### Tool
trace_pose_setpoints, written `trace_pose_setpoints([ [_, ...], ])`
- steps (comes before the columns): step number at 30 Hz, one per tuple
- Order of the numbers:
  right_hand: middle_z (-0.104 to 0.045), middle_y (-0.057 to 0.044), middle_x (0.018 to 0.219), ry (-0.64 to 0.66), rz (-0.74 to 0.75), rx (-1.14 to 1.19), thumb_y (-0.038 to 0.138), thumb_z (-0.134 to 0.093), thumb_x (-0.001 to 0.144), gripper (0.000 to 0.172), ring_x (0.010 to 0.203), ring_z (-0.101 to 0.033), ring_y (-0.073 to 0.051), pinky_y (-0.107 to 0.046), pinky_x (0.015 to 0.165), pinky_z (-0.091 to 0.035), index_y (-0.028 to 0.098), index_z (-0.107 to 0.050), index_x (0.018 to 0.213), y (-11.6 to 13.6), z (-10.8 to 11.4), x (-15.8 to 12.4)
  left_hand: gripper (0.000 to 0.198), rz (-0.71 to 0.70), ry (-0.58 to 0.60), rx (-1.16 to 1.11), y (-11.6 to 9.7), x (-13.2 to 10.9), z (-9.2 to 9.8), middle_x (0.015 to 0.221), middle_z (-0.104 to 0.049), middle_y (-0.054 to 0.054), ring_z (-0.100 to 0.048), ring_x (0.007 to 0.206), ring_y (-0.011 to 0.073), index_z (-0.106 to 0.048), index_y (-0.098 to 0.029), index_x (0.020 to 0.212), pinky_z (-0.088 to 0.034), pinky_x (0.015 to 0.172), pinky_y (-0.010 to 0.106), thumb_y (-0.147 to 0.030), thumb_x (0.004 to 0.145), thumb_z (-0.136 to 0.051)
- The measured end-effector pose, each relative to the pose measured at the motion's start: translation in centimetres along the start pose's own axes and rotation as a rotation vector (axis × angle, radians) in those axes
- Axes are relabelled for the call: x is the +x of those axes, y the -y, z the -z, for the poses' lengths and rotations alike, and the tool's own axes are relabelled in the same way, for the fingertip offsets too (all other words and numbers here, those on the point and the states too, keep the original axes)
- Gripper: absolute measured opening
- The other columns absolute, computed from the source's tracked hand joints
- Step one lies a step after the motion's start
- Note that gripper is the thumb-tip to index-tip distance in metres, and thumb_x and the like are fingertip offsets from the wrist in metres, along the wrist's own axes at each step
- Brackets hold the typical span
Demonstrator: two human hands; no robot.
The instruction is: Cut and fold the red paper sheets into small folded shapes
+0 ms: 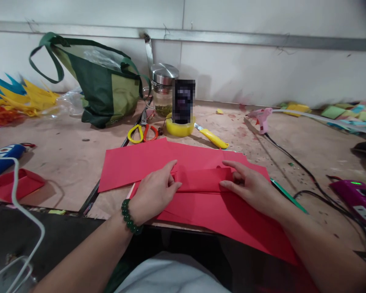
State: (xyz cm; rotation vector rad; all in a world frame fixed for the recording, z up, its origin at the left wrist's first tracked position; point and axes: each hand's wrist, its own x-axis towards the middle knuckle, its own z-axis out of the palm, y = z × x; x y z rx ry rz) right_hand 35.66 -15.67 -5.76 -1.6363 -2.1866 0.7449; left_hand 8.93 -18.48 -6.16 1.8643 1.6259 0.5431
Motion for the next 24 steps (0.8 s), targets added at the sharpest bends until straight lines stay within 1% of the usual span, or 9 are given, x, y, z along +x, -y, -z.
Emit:
trace_pose_setpoints([
  [4, -0.062, 0.0, 0.072, -0.039, -0.016, 0.042, 0.039, -0.057, 0.086, 0.054, 0.069, -0.06, -0.019, -0.032, 0.063, -0.045, 0.018, -0.046, 0.134, 0.1, -0.1, -0.6, 0.058, 0.015, 0.024, 0.057, -0.4, 0.0, 0.4, 0.076, -0.064, 0.0, -0.059, 0.073, 0.0186, -0.039, -0.016, 0.141, -0.043, 0.066, 0.029, -0.027, 0.086, -0.052],
  [9, -0.06, 0.001, 0.071, -0.018, -0.045, 0.137, 0.037, -0.059, 0.084, 0.054, 0.069, -0.057, -0.018, -0.03, 0.064, -0.044, 0.016, -0.046, 0.132, 0.3, 0.2, -1.1, 0.059, -0.011, 0.056, 0.111, -0.4, 0.2, 0.4, 0.076, -0.064, -0.001, -0.059, 0.073, 0.0187, -0.036, -0.017, 0.143, -0.042, 0.065, 0.028, -0.029, 0.087, -0.051],
  [14, -0.06, 0.003, 0.069, -0.017, -0.05, 0.19, 0.035, -0.057, 0.085, 0.048, 0.068, -0.056, -0.017, -0.03, 0.064, -0.043, 0.017, -0.048, 0.129, 0.0, 0.3, -1.3, 0.06, -0.031, 0.069, 0.14, -0.1, 0.4, 0.2, 0.076, -0.064, 0.0, -0.059, 0.071, 0.0185, -0.034, -0.017, 0.145, -0.042, 0.065, 0.028, -0.03, 0.088, -0.05],
  [19, -0.054, 0.005, 0.067, 0.047, -0.074, 0.29, 0.034, -0.062, 0.082, 0.048, 0.065, -0.053, -0.015, -0.028, 0.06, -0.042, 0.02, -0.05, 0.126, -0.3, 0.3, -1.6, 0.062, -0.041, 0.074, 0.143, 0.2, 0.5, 0.3, 0.076, -0.064, -0.001, -0.059, 0.072, 0.0184, -0.032, -0.018, 0.145, -0.042, 0.064, 0.027, -0.031, 0.088, -0.051],
  [24, -0.055, 0.004, 0.069, 0.038, -0.087, 0.311, 0.033, -0.063, 0.081, 0.049, 0.066, -0.054, -0.015, -0.028, 0.06, -0.042, 0.02, -0.049, 0.126, -0.5, 0.3, -1.8, 0.06, -0.043, 0.077, 0.169, 0.1, 0.6, 0.3, 0.075, -0.063, 0.0, -0.059, 0.071, 0.0184, -0.032, -0.018, 0.145, -0.042, 0.064, 0.028, -0.031, 0.089, -0.049],
])
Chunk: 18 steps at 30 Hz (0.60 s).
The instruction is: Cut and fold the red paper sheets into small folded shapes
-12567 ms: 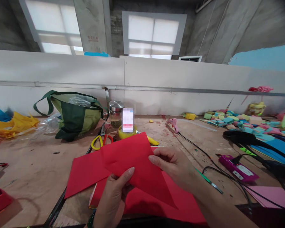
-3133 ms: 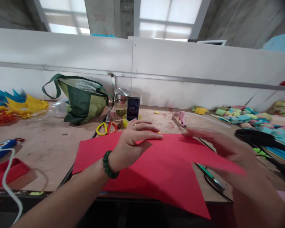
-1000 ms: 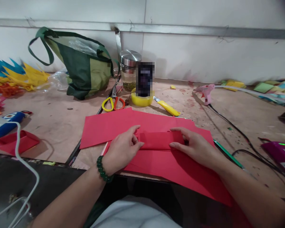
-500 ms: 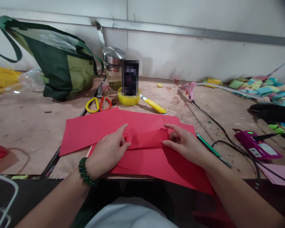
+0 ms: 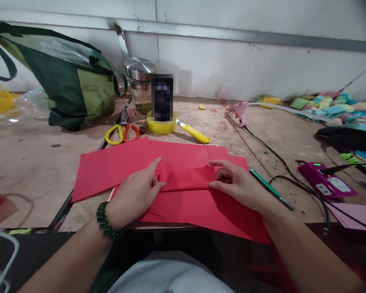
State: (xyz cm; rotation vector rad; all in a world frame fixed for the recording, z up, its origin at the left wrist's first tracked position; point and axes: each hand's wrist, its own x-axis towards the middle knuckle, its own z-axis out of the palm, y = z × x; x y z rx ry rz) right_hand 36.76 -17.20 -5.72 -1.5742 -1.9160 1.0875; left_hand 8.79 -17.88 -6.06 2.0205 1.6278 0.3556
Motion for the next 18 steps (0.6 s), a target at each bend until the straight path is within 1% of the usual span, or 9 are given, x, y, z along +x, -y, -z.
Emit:
trace_pose_setpoints([
  [9, -0.055, 0.004, 0.071, -0.002, -0.006, -0.026, 0.03, -0.062, 0.081, 0.049, 0.068, -0.054, -0.015, -0.028, 0.062, -0.042, 0.018, -0.049, 0.127, 0.43, -0.14, -0.28, 0.06, -0.019, 0.018, 0.061, 0.03, 0.22, 0.13, 0.081, -0.064, 0.002, -0.06, 0.076, 0.0203, -0.034, -0.017, 0.144, -0.042, 0.066, 0.029, -0.03, 0.088, -0.051],
  [14, -0.055, 0.004, 0.071, 0.006, -0.001, -0.013, 0.03, -0.061, 0.08, 0.05, 0.067, -0.054, -0.015, -0.028, 0.061, -0.041, 0.017, -0.048, 0.127, 0.52, -0.07, -0.42, 0.061, -0.03, 0.03, 0.064, 0.12, 0.26, 0.15, 0.082, -0.065, 0.002, -0.06, 0.077, 0.0198, -0.033, -0.017, 0.145, -0.042, 0.066, 0.028, -0.031, 0.088, -0.051],
  [18, -0.055, 0.004, 0.07, -0.005, 0.001, -0.072, 0.029, -0.061, 0.079, 0.05, 0.065, -0.054, -0.015, -0.028, 0.058, -0.04, 0.016, -0.048, 0.126, 0.71, -0.14, -0.34, 0.061, -0.015, 0.032, 0.083, 0.05, 0.29, 0.09, 0.081, -0.064, 0.001, -0.06, 0.076, 0.0196, -0.033, -0.018, 0.145, -0.042, 0.066, 0.029, -0.031, 0.088, -0.051],
])
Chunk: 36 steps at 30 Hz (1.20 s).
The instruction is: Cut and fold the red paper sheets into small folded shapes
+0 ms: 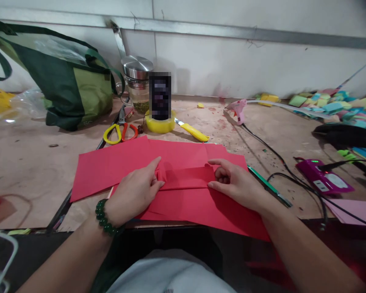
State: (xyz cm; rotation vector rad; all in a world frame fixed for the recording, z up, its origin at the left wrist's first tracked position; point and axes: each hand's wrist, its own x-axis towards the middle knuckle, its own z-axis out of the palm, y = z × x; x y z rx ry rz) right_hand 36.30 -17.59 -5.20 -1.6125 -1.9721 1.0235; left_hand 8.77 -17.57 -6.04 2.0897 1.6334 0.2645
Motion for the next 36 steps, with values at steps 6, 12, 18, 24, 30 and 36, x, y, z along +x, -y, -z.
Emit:
trace_pose_setpoints([
  [6, -0.057, 0.003, 0.072, 0.007, -0.006, -0.075, 0.025, -0.061, 0.079, 0.054, 0.064, -0.054, -0.014, -0.027, 0.059, -0.041, 0.015, -0.046, 0.13, 0.2, 0.0, 0.3, 0.06, -0.01, 0.016, 0.028, 0.0, 0.2, -0.1, 0.084, -0.064, 0.002, -0.059, 0.077, 0.0204, -0.034, -0.018, 0.144, -0.042, 0.067, 0.03, -0.031, 0.088, -0.051],
  [12, -0.057, 0.003, 0.072, 0.013, 0.019, -0.078, 0.029, -0.06, 0.08, 0.055, 0.065, -0.055, -0.015, -0.028, 0.06, -0.043, 0.016, -0.046, 0.131, -0.4, -0.1, 0.4, 0.062, -0.013, 0.066, -0.061, -0.3, 0.7, 1.0, 0.081, -0.064, 0.001, -0.058, 0.076, 0.0192, -0.036, -0.016, 0.143, -0.043, 0.066, 0.028, -0.028, 0.086, -0.055],
  [18, -0.059, 0.001, 0.072, 0.001, 0.043, -0.087, 0.035, -0.061, 0.079, 0.056, 0.066, -0.056, -0.017, -0.028, 0.057, -0.043, 0.019, -0.047, 0.13, -1.3, -0.2, 0.7, 0.06, -0.038, 0.06, -0.116, -0.1, 1.0, 1.1, 0.076, -0.064, 0.0, -0.058, 0.073, 0.0182, -0.041, -0.014, 0.139, -0.042, 0.065, 0.027, -0.027, 0.083, -0.058],
  [24, -0.058, 0.002, 0.071, 0.018, 0.043, -0.106, 0.037, -0.059, 0.08, 0.054, 0.065, -0.055, -0.016, -0.029, 0.058, -0.043, 0.018, -0.048, 0.129, -0.8, -0.1, 0.8, 0.053, -0.074, 0.0, -0.067, -0.2, 0.6, 0.7, 0.079, -0.064, 0.001, -0.059, 0.074, 0.0192, -0.044, -0.016, 0.135, -0.042, 0.066, 0.029, -0.025, 0.085, -0.055],
  [30, -0.06, 0.001, 0.071, 0.012, 0.028, -0.137, 0.039, -0.06, 0.078, 0.058, 0.065, -0.057, -0.018, -0.029, 0.056, -0.042, 0.017, -0.048, 0.13, -0.6, 0.0, 0.8, 0.055, -0.047, 0.013, -0.187, -0.3, 1.0, 1.0, 0.073, -0.062, 0.0, -0.058, 0.072, 0.018, -0.044, -0.012, 0.137, -0.042, 0.067, 0.028, -0.022, 0.084, -0.057],
  [36, -0.059, 0.0, 0.072, 0.036, 0.022, -0.133, 0.039, -0.058, 0.079, 0.058, 0.067, -0.057, -0.018, -0.03, 0.057, -0.041, 0.016, -0.047, 0.131, -0.6, 0.1, 0.8, 0.06, 0.002, 0.031, -0.417, 0.3, 1.0, 1.1, 0.062, -0.056, -0.005, -0.057, 0.064, 0.0148, -0.042, -0.008, 0.138, -0.042, 0.066, 0.026, -0.026, 0.083, -0.061],
])
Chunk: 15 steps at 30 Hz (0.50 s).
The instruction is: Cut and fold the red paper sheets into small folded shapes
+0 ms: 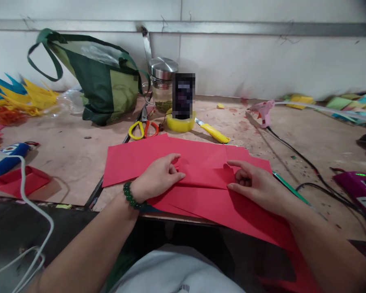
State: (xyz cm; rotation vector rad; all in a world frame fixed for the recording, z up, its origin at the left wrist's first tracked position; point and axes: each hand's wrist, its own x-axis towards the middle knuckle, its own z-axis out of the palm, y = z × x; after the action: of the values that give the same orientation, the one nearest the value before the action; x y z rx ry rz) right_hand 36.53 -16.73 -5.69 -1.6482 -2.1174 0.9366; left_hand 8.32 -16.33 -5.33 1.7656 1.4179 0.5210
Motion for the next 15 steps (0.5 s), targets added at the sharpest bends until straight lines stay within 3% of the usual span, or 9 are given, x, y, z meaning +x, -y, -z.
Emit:
trace_pose_setpoints([
  [9, -0.058, 0.001, 0.071, 0.0, 0.016, -0.002, 0.038, -0.058, 0.08, 0.056, 0.066, -0.055, -0.017, -0.03, 0.057, -0.041, 0.016, -0.047, 0.13, 0.0, 0.0, 0.1, 0.062, -0.029, -0.042, 0.201, -0.1, -0.2, -0.7, 0.071, -0.061, -0.003, -0.058, 0.071, 0.0164, -0.038, -0.013, 0.141, -0.043, 0.065, 0.026, -0.021, 0.083, -0.058],
  [15, -0.057, 0.001, 0.074, 0.003, 0.023, 0.002, 0.031, -0.059, 0.081, 0.052, 0.067, -0.056, -0.016, -0.029, 0.06, -0.043, 0.018, -0.047, 0.13, 0.2, 0.0, -0.2, 0.057, -0.135, -0.1, 0.626, -0.6, -1.7, -2.0, 0.089, -0.065, 0.007, -0.06, 0.083, 0.0214, -0.028, -0.013, 0.145, -0.047, 0.073, 0.032, -0.02, 0.091, -0.046],
])
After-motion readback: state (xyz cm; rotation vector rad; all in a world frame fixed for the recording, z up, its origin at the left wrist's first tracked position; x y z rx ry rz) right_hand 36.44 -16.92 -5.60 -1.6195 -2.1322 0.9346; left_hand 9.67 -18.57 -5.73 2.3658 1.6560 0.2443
